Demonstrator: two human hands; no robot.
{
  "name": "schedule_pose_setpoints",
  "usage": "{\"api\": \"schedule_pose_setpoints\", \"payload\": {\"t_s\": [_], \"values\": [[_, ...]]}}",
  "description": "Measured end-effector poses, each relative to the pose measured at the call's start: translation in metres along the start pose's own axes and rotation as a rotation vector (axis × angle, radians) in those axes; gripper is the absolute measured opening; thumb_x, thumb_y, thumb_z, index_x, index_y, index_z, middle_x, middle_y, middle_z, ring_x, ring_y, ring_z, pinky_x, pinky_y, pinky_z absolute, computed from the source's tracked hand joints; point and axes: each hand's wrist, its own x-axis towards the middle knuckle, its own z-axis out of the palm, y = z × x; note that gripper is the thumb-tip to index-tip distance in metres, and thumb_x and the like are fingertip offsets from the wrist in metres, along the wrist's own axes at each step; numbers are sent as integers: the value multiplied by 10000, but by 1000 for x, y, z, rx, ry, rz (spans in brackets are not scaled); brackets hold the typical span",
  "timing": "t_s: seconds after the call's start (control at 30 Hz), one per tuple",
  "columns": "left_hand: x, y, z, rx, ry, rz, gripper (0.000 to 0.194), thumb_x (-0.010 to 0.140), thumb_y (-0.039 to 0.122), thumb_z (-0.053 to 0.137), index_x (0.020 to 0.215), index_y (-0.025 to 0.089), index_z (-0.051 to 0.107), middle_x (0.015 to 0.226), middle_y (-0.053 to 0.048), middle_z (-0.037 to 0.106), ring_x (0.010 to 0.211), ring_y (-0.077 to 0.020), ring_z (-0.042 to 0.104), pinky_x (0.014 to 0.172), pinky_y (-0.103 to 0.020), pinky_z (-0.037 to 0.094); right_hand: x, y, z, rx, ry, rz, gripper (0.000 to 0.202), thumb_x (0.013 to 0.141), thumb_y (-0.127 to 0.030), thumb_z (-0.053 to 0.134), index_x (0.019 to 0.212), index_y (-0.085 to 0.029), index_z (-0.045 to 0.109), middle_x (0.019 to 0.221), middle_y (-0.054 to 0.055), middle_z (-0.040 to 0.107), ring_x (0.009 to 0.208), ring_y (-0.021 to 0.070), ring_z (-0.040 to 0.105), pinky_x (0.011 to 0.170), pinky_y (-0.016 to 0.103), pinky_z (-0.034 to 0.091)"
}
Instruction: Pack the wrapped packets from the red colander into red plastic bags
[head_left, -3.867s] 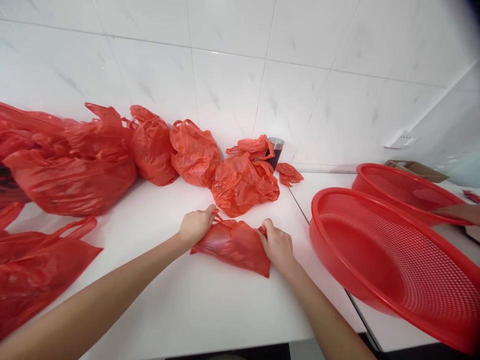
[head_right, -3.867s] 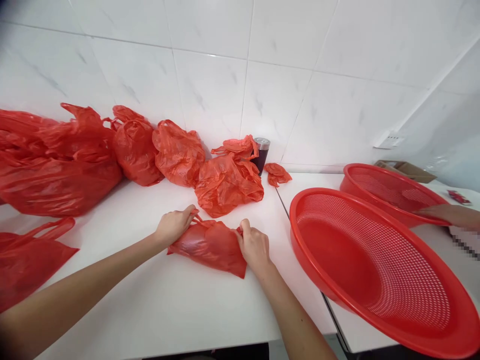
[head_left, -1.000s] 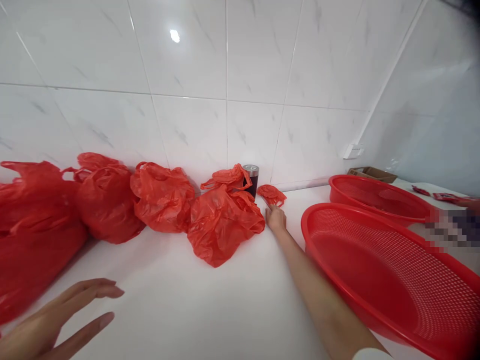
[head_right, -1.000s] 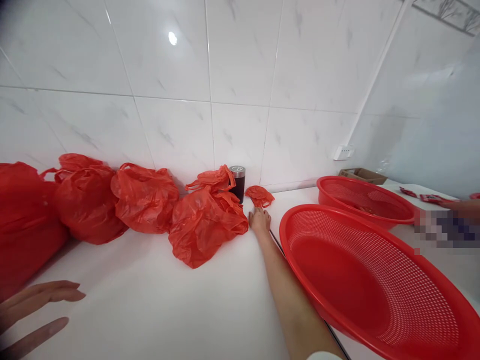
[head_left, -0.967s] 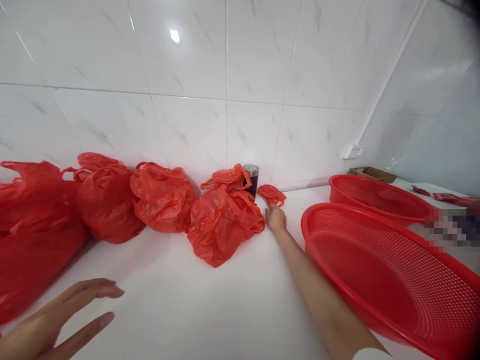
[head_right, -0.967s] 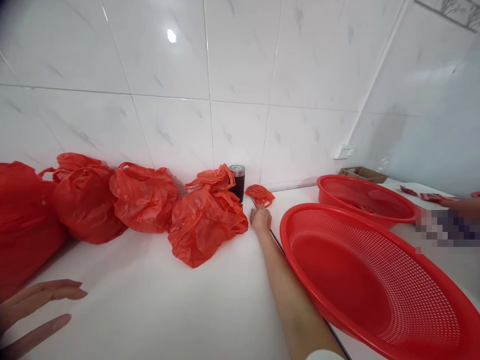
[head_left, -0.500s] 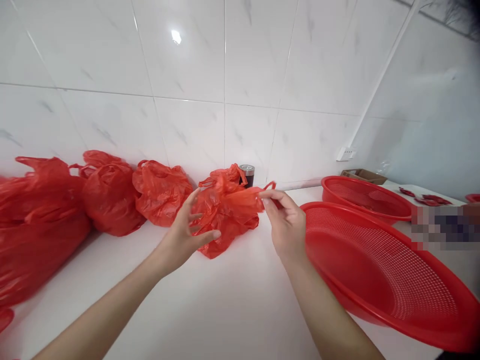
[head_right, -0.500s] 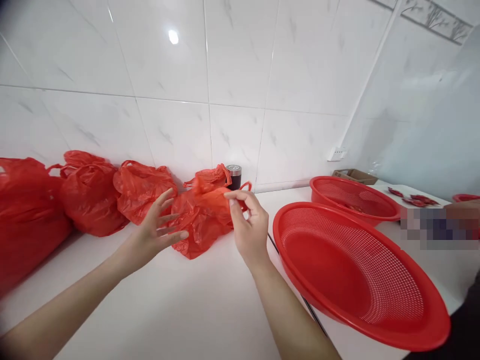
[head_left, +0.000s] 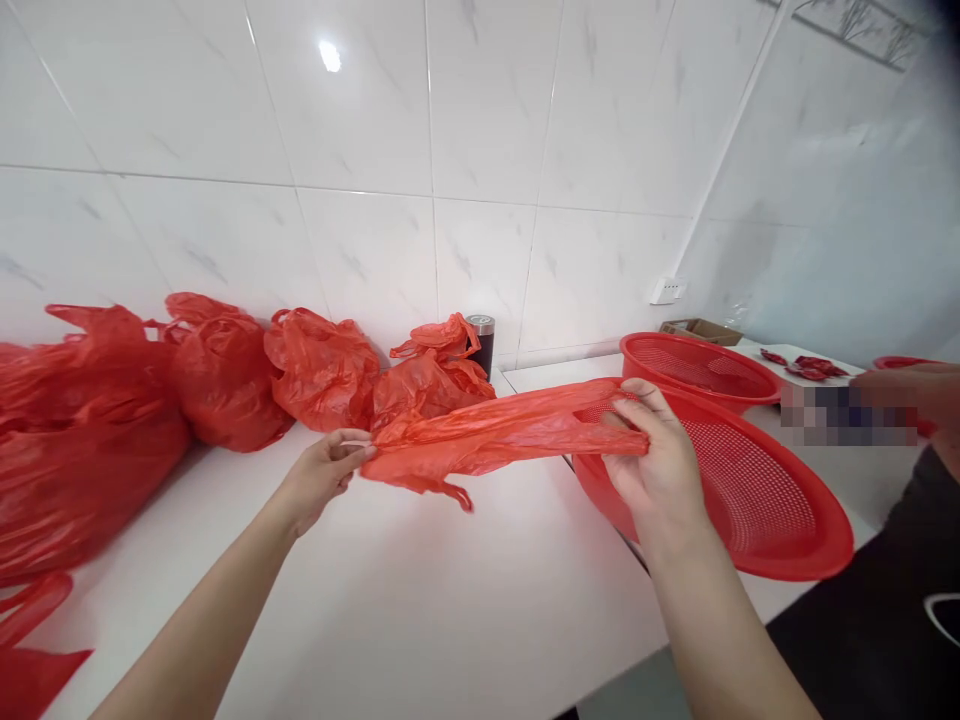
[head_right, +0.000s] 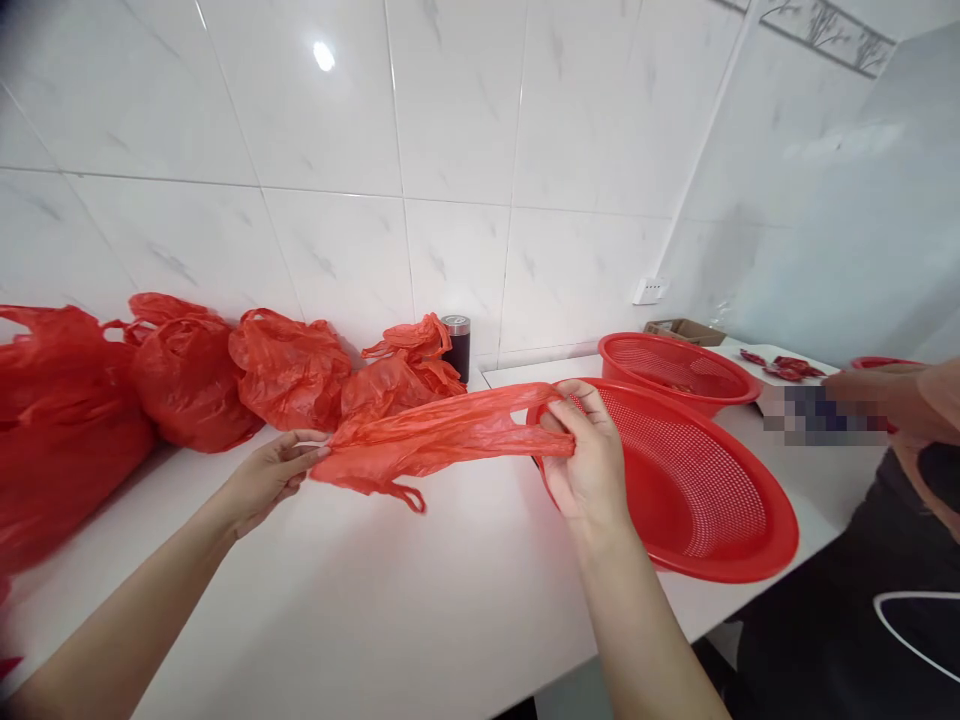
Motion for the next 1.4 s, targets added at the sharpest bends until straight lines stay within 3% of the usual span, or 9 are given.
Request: {"api": "schedule_pose_setpoints", "payload": {"t_s": [0.17,0.33,0.5,0.6,0.7,0.83,1.07,1.27,1.4], "values": [[-48,10,43,99,361,470,231,796,401,626,947,236,572,1000,-30,603,953,-199,586,867,-373,468,-29,9,31,-190,-81,-31,134,767,-220,639,866,-242,552,618,-71,484,489,64,407,453,184,328],[-80,-1,116,641,231,843,195,839,222,561,1009,235,657,1403,-117,413,1263,-327,424,995,-517,385,-80,28,65,-197,-449,185,87,871,-311,552,934,-267,512,578,-86,484,454,73,384,427,188,324],[-39,-29,61,776,302,528,293,898,233,456,1116,254,650,1197,-100,588,1043,-289,582,872,-466,473,-73,-1,27,-238,-282,85,127,851,-276,583,975,-258,561,470,-105,359,422,62,308,429,179,301],[-58,-12,37,604,346,407,201,880,316,513,1034,241,617,1068,-62,616,891,-237,620,767,-398,513,-56,-15,7,-242,-92,-7,136,840,-231,573,972,-262,566,477,-98,365,437,65,322,438,183,300],[-111,11,68,437,389,716,153,853,319,578,980,234,564,1033,-61,582,976,-235,584,843,-399,493,-62,-9,19,-304,-148,4,168,850,-216,539,1007,-275,558,479,-97,392,428,68,339,424,184,294],[-140,2,120,597,143,910,196,821,190,586,1010,242,596,1314,-107,453,1157,-294,484,894,-453,462,-93,1,49,-238,-398,123,184,878,-233,500,1048,-287,543,472,-108,386,391,58,297,396,178,281],[-100,-24,60,753,341,544,172,882,224,505,1015,258,609,1153,-73,580,959,-272,581,655,-370,491,-81,-13,17,-238,-171,12,198,858,-189,515,1022,-283,572,463,-100,352,422,73,335,426,193,297],[-148,-1,109,540,213,930,101,813,218,635,911,220,611,1244,-111,496,1172,-301,487,935,-481,434,-101,0,38,-207,-303,64,210,879,-176,490,1044,-292,548,479,-105,382,408,58,323,409,171,293],[-120,-29,102,740,307,892,111,834,161,566,857,194,670,1277,-130,532,1107,-321,532,879,-482,465,-110,-4,36,-185,-341,49,194,899,-207,501,1061,-302,547,469,-108,380,386,58,325,396,172,292]]}}
